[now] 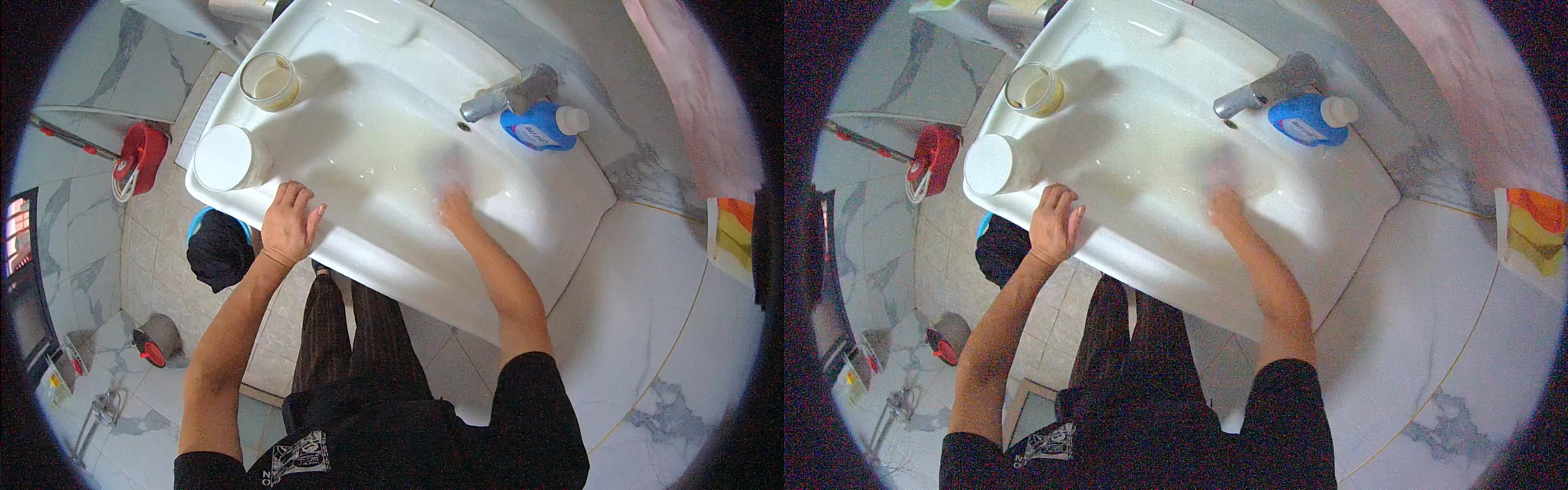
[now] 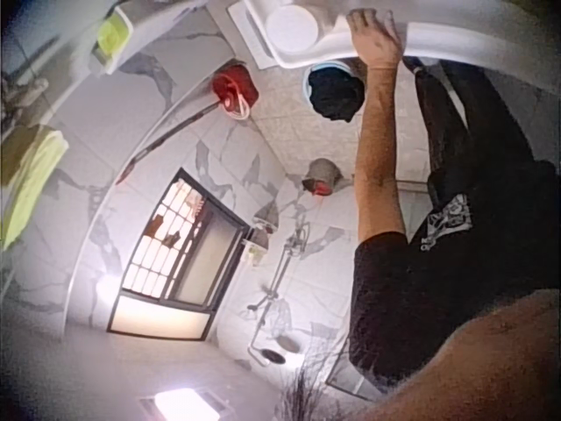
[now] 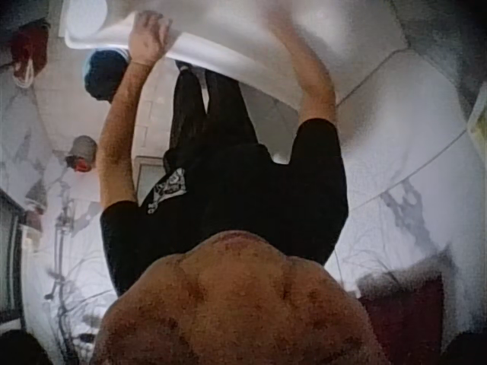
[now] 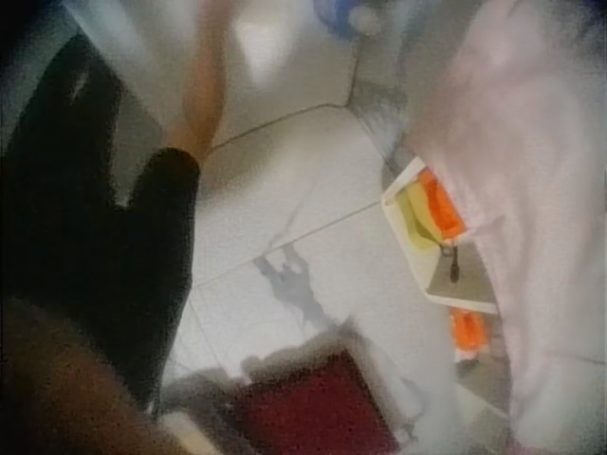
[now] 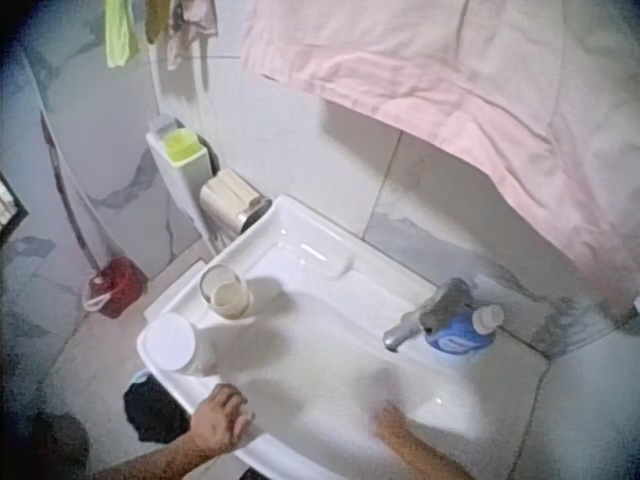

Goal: The person scrubs the surface and edges of a sink with a sponge, applies liquid from a bottle, and rinses the sink and containers under the faucet.

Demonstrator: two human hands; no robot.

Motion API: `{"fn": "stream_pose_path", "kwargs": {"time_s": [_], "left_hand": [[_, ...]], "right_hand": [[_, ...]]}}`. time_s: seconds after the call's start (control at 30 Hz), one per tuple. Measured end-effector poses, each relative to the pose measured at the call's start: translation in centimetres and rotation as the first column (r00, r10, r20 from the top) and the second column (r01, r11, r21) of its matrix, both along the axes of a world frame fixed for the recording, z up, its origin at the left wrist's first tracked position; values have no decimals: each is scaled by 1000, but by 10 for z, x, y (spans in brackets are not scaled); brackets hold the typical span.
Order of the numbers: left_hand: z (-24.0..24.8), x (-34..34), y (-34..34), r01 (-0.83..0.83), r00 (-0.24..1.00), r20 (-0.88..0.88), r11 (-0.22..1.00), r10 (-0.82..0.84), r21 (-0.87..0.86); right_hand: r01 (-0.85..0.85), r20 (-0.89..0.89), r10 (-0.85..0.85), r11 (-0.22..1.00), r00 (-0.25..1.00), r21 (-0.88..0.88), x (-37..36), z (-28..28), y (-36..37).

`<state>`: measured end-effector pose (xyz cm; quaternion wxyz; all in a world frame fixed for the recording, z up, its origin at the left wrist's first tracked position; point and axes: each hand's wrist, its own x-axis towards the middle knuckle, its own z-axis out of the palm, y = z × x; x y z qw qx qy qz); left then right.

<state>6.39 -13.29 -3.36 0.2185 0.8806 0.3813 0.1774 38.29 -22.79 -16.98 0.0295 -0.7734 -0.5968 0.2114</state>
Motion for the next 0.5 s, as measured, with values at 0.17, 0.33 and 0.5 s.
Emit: {"fn": "stream_pose_path", "kwargs": {"time_s": [0.17, 0.33, 0.5], "left_hand": [[-2, -10, -2, -39, 998, -43, 997, 37, -61], [2, 4, -2, -17, 1000, -7, 1000, 17, 18], [1, -9, -4, -57, 997, -45, 998, 55, -23]], "right_hand": [[101, -105, -61, 898, 993, 428, -74, 14, 50], [-138, 219, 121, 989, 968, 62, -71, -17, 58], [-206, -204, 234, 968, 951, 146, -121, 35, 56]]}}
